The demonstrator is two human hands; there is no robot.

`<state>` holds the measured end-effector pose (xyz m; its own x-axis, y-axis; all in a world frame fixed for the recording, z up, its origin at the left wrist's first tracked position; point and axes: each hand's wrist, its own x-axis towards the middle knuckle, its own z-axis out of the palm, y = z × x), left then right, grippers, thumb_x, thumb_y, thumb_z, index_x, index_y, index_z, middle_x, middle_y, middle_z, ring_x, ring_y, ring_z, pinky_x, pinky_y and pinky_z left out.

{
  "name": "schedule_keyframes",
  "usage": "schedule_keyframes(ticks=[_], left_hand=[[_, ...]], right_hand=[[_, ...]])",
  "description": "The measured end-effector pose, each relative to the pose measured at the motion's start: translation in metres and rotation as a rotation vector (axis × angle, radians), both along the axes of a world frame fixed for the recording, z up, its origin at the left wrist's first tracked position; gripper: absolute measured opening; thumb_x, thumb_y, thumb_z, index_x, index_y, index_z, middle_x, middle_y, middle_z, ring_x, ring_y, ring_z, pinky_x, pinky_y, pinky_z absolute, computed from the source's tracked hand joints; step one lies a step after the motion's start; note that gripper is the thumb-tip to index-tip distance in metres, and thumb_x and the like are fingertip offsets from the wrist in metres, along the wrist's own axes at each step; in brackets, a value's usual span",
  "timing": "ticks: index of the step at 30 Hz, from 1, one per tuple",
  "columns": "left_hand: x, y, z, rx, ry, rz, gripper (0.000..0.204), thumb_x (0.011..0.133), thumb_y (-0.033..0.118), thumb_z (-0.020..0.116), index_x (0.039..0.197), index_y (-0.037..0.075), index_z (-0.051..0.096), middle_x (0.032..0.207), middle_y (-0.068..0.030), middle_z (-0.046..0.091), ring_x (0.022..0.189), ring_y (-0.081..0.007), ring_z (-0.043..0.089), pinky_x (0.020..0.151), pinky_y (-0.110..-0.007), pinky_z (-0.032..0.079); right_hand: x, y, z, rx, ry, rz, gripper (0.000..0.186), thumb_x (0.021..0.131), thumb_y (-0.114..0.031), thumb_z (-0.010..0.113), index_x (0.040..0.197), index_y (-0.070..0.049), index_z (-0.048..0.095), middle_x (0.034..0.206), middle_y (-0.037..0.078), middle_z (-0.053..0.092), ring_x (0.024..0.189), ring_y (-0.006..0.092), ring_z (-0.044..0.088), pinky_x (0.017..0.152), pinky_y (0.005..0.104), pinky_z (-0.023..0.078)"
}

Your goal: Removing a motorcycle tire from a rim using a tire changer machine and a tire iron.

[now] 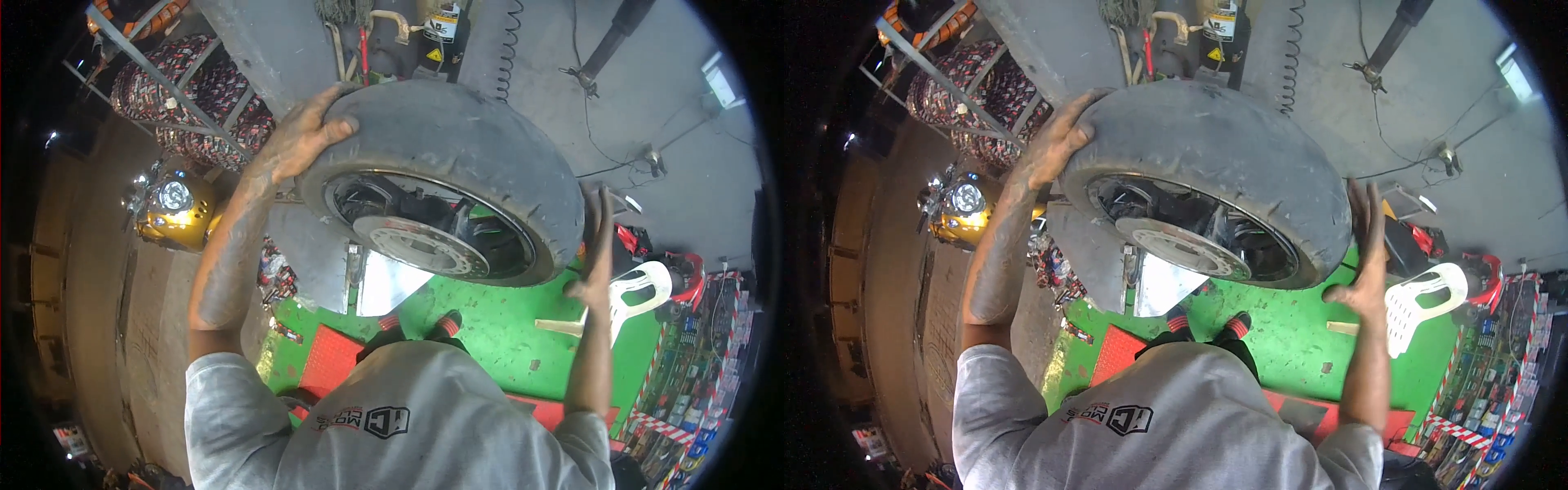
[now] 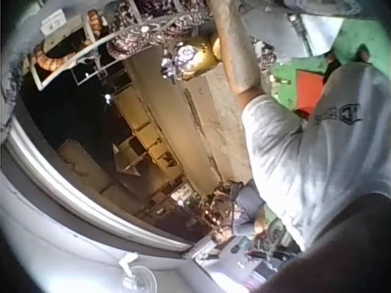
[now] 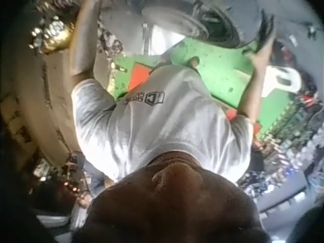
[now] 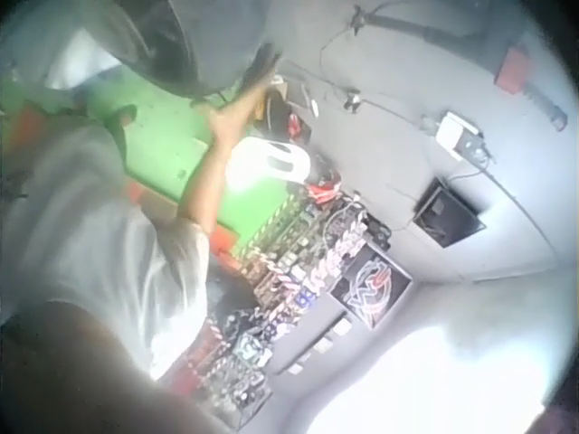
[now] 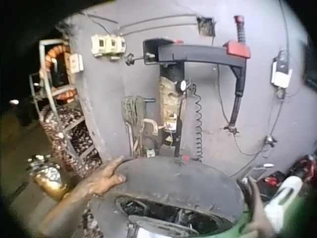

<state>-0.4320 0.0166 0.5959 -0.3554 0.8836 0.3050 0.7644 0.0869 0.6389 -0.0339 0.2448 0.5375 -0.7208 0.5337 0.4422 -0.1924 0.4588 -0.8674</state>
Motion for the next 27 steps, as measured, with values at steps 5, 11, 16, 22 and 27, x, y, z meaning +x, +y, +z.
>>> schedule_keyframes(ticks=[5, 11, 16, 22, 27], left_hand=[[0.022, 0.011, 0.043, -0.117, 0.012, -0.389, 0.12, 0.049, 0.055, 0.088, 0.145, 0.003, 0.037, 0.141, -0.0205, 0.048, 0.132, -0.0338, 0.045, 0.112, -0.044, 0.035], [0.061, 0.039, 0.067, -0.11, 0.301, -0.54, 0.112, 0.053, 0.031, 0.09, 0.147, 0.007, 0.034, 0.137, -0.0202, 0.049, 0.126, -0.0358, 0.05, 0.109, -0.044, 0.041], [0.07, 0.054, 0.06, -0.149, 0.311, -0.47, 0.104, 0.055, 0.02, 0.085, 0.147, 0.011, 0.036, 0.14, -0.0159, 0.049, 0.129, -0.0312, 0.049, 0.111, -0.042, 0.041], [0.082, 0.048, 0.055, -0.086, 0.433, -0.36, 0.096, 0.055, 0.022, 0.082, 0.143, 0.014, 0.043, 0.131, -0.0125, 0.059, 0.12, -0.0305, 0.058, 0.103, -0.043, 0.048], [0.105, 0.033, 0.063, -0.082, 0.491, -0.377, 0.095, 0.055, 0.027, 0.081, 0.141, 0.013, 0.044, 0.121, -0.0126, 0.061, 0.111, -0.0308, 0.062, 0.099, -0.043, 0.05]], right_hand=[[-0.065, -0.037, 0.133, 0.512, -0.531, 0.061, 0.135, 0.041, -0.044, 0.094, 0.152, -0.008, 0.026, 0.148, 0.023, 0.038, 0.136, 0.0375, 0.041, 0.113, 0.0469, 0.035], [-0.074, -0.048, 0.138, 0.499, -0.696, 0.0, 0.118, 0.048, -0.027, 0.09, 0.149, -0.009, 0.032, 0.145, 0.02, 0.044, 0.135, 0.0351, 0.044, 0.113, 0.0467, 0.036], [-0.075, -0.041, 0.127, 0.464, -0.659, -0.057, 0.102, 0.055, -0.012, 0.08, 0.147, -0.008, 0.035, 0.139, 0.018, 0.05, 0.13, 0.0325, 0.049, 0.111, 0.0461, 0.039], [-0.067, -0.047, 0.114, 0.524, -0.519, -0.146, 0.094, 0.054, -0.016, 0.082, 0.14, -0.01, 0.045, 0.127, 0.018, 0.06, 0.118, 0.0356, 0.058, 0.101, 0.0455, 0.047], [-0.043, -0.059, 0.112, 0.59, -0.501, -0.138, 0.098, 0.051, -0.017, 0.083, 0.14, -0.011, 0.044, 0.128, 0.018, 0.058, 0.118, 0.0365, 0.058, 0.101, 0.0456, 0.047]])
